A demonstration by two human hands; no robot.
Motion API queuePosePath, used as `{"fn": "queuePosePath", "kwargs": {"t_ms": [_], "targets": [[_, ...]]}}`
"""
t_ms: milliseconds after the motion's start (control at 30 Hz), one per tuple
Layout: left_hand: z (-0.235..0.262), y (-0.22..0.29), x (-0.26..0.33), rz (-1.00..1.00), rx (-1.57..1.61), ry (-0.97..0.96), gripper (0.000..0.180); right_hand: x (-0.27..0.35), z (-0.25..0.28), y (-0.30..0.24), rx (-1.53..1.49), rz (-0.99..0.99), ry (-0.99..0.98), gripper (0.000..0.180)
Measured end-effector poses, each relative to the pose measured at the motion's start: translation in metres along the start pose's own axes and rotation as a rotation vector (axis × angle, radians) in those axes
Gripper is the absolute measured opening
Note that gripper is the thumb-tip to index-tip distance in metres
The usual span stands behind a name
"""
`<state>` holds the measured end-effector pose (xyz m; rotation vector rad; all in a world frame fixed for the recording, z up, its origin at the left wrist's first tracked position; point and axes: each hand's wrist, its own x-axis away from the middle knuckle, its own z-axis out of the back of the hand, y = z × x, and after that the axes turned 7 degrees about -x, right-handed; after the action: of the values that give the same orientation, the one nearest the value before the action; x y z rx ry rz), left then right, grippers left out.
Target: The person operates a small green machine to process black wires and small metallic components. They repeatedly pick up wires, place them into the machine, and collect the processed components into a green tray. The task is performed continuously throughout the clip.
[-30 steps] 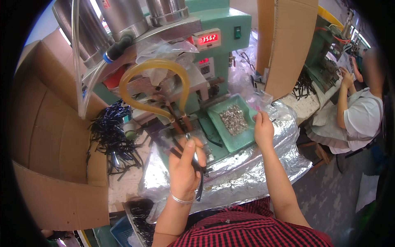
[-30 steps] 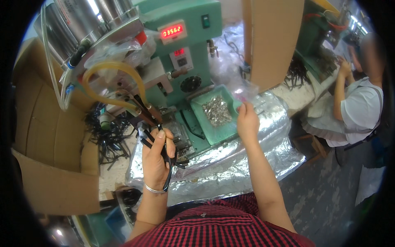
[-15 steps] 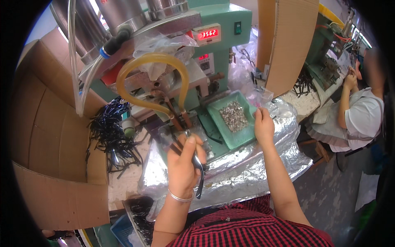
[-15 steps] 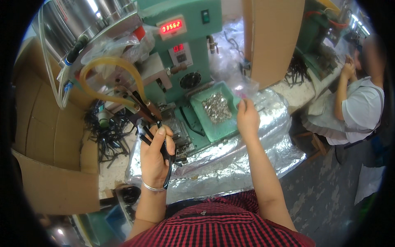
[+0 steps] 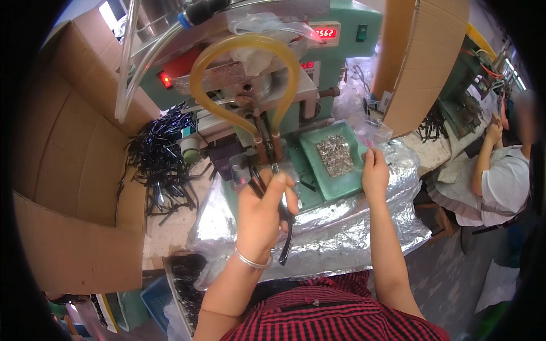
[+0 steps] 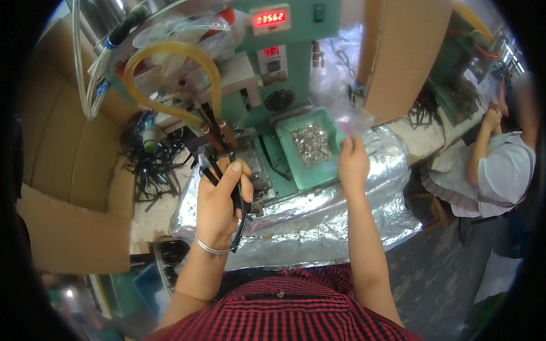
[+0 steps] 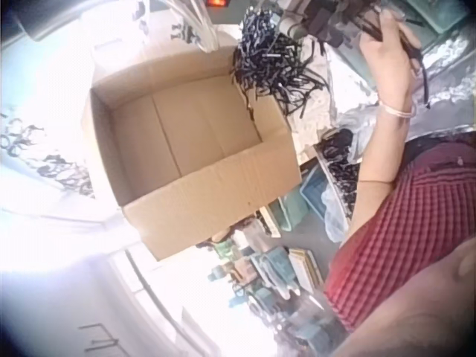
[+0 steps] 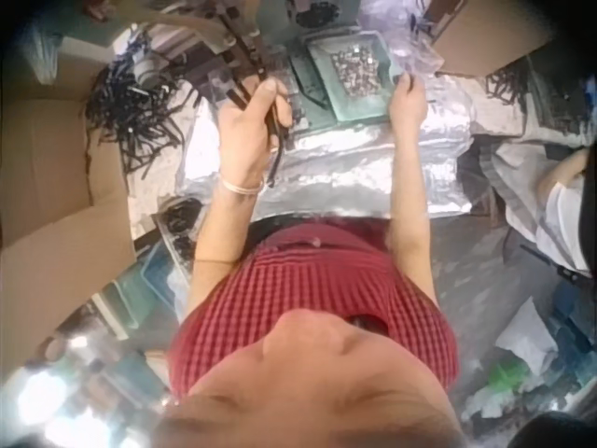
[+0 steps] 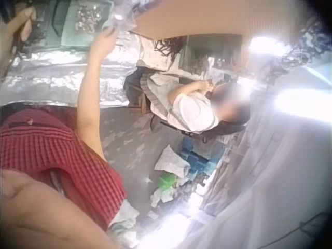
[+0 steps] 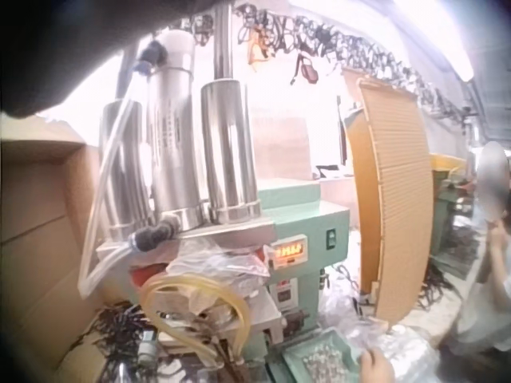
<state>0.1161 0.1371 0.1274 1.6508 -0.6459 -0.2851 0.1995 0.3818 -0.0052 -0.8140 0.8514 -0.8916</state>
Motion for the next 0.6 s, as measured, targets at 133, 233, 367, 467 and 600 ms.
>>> {"fn": "queuePosePath", "kwargs": {"t_ms": [133,233,367,467,600], "targets": [[0.0044,0.0006,0.0006,0.009,0.113,-0.075,0.020,-0.0011,0.0005,0.0015,0.009,-0.014,-0.006,0.035],[0.0043,-0.0006,0.0017,-0.006,0.140,-0.090,0.020,0.0014,0.0011,-0.0031,0.003,-0.002,0.014,0.036],[0.0029,0.0000,0.0014,-0.003,0.126,-0.076,0.020,-0.0014,0.0003,-0.0011,0.018,0.001,0.003,0.035],[0.0028,0.0005,0.0011,0.000,0.119,-0.071,0.020,-0.0013,0.0014,-0.0027,0.031,-0.009,-0.009,0.033],[0.0034,0.0009,0.0013,0.008,0.117,-0.076,0.020,-0.0008,0.0014,-0.0039,0.016,-0.012,-0.008,0.032]]}}
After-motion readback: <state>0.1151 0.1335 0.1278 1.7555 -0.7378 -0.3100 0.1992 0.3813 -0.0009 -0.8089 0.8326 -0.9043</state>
